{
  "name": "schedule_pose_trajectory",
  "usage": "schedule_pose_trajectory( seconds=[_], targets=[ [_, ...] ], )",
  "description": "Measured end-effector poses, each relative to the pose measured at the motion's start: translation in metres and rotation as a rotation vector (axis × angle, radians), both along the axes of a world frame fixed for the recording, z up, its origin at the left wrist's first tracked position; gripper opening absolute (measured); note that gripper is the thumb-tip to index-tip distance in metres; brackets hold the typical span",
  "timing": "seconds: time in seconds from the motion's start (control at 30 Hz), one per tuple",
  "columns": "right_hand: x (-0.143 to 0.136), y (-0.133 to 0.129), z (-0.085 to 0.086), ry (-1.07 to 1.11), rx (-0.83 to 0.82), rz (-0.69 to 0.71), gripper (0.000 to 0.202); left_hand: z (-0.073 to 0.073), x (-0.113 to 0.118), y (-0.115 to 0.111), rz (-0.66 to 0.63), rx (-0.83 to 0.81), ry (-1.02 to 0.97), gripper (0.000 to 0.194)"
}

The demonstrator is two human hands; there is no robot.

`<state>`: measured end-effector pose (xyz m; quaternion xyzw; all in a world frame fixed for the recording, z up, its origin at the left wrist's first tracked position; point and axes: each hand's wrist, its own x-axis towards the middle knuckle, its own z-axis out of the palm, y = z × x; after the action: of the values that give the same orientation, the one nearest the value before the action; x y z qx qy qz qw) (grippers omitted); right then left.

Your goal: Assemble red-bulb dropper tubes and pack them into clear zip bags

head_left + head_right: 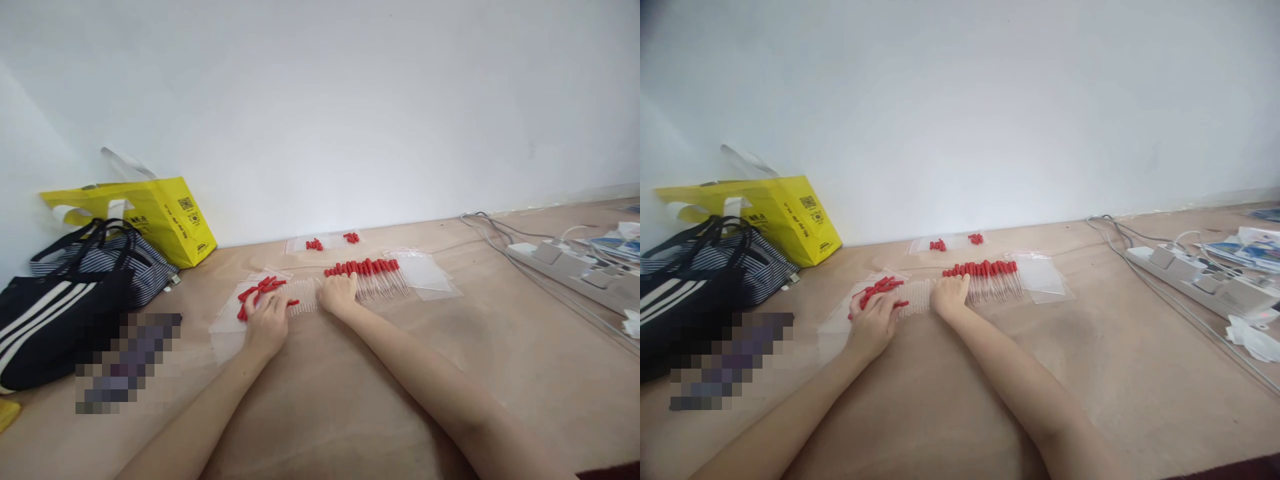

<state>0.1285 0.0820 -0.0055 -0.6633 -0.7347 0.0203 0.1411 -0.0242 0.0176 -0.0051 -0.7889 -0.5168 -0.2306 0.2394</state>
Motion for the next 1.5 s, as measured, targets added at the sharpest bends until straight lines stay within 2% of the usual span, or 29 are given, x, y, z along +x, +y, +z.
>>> schedule_pose_trajectory(
  seconds=[0.13,0.23,0.3,0.43,0.53,1.1,1.27,1.5],
  targets=[
    [0.001,-0.007,0.003,-0.011,0.034,0.006,0.022,-0.006,0.023,-0.018,-0.127,-0.118,-0.036,0.02],
    [0.022,-0.018,0.0,0.025,0.108,0.046,0.023,-0.009,0.029,-0.022,-0.162,-0.183,-0.059,0.02],
    [0.046,-0.029,-0.006,0.135,0.166,0.157,0.02,-0.009,0.03,-0.022,-0.168,-0.226,-0.089,0.019],
    [0.094,-0.058,-0.022,0.314,0.182,0.492,0.018,-0.007,0.034,-0.022,-0.196,-0.293,-0.17,0.018],
    [0.113,-0.075,-0.027,0.308,0.211,0.591,0.022,-0.006,0.04,-0.023,-0.229,-0.315,-0.198,0.017],
    [0.098,-0.079,-0.026,0.322,0.24,0.729,0.023,-0.006,0.05,-0.027,-0.286,-0.265,-0.26,0.016],
    [0.096,-0.075,-0.029,0.297,0.334,0.792,0.024,-0.007,0.048,-0.025,-0.287,-0.284,-0.287,0.017],
    [0.1,-0.068,-0.026,0.135,0.454,0.83,0.028,-0.005,0.049,-0.027,-0.346,-0.278,-0.247,0.018]
  ],
)
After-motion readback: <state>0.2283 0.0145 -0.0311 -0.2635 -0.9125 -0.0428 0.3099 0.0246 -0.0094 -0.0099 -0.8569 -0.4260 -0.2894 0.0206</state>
